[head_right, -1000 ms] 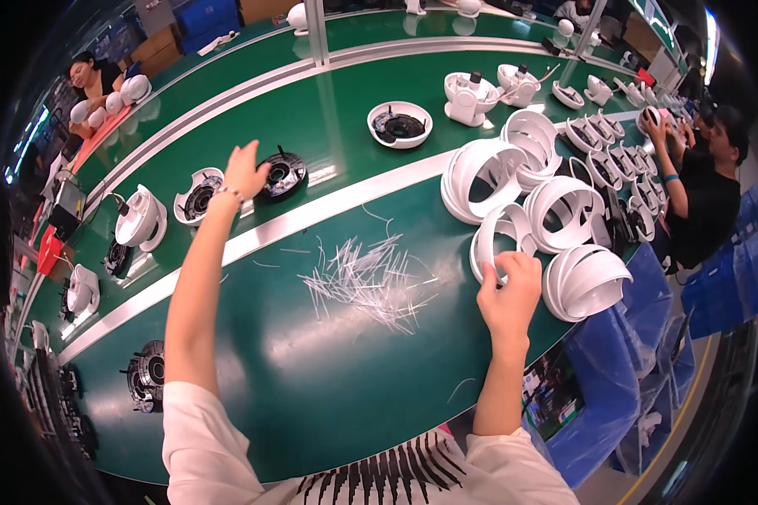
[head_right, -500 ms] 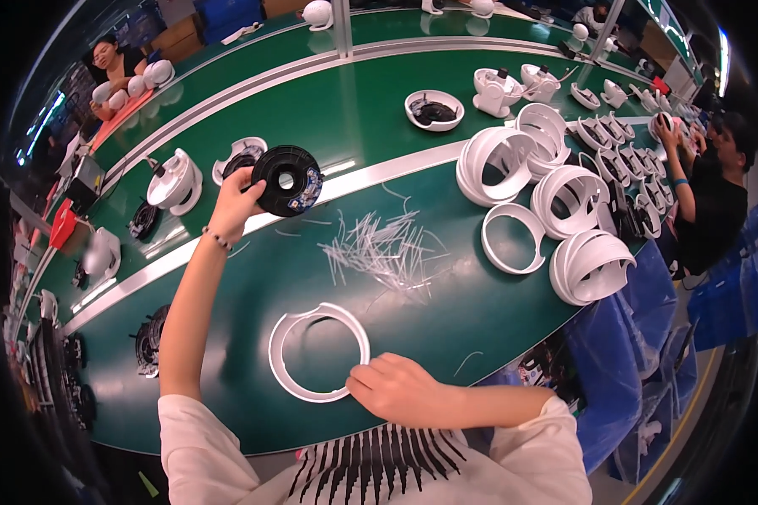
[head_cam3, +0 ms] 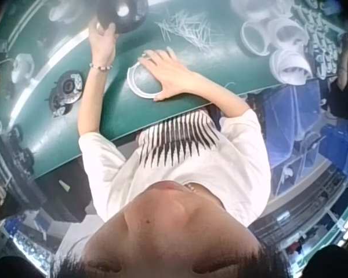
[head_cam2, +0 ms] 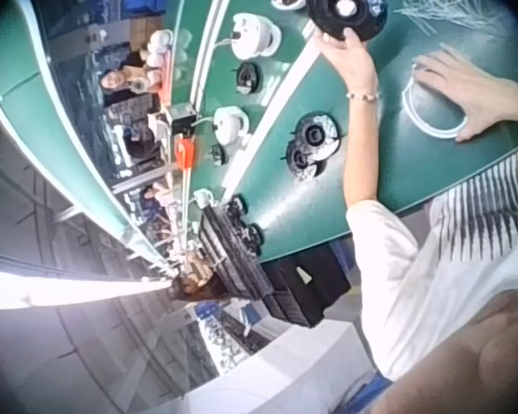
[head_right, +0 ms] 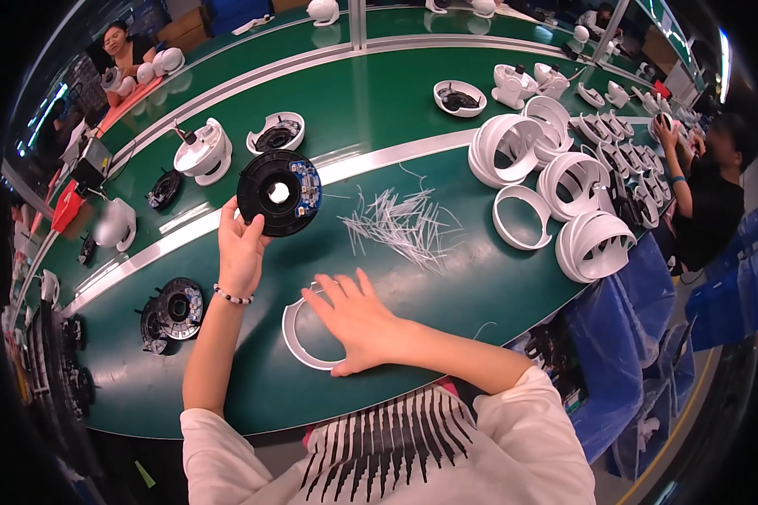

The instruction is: Assembling internal electronic components into plastic dome housings on a factory assembly line.

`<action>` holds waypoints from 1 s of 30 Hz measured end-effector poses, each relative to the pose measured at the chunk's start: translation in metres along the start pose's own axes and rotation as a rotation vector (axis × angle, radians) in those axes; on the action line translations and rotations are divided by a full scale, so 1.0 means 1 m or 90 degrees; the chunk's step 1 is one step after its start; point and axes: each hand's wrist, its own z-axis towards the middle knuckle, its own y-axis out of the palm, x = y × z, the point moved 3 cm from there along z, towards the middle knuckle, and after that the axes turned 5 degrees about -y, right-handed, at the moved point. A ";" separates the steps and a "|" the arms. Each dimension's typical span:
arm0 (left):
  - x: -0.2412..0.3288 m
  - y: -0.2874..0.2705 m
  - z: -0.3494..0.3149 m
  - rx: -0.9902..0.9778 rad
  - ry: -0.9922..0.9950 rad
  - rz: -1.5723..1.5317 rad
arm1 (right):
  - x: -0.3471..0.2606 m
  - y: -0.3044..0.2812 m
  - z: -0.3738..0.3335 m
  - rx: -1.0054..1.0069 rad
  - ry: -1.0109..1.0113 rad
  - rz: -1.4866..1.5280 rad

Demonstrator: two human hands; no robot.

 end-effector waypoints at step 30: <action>-0.042 0.033 -0.023 -0.215 -0.327 -0.463 | 0.043 -0.031 0.013 0.439 -0.038 0.236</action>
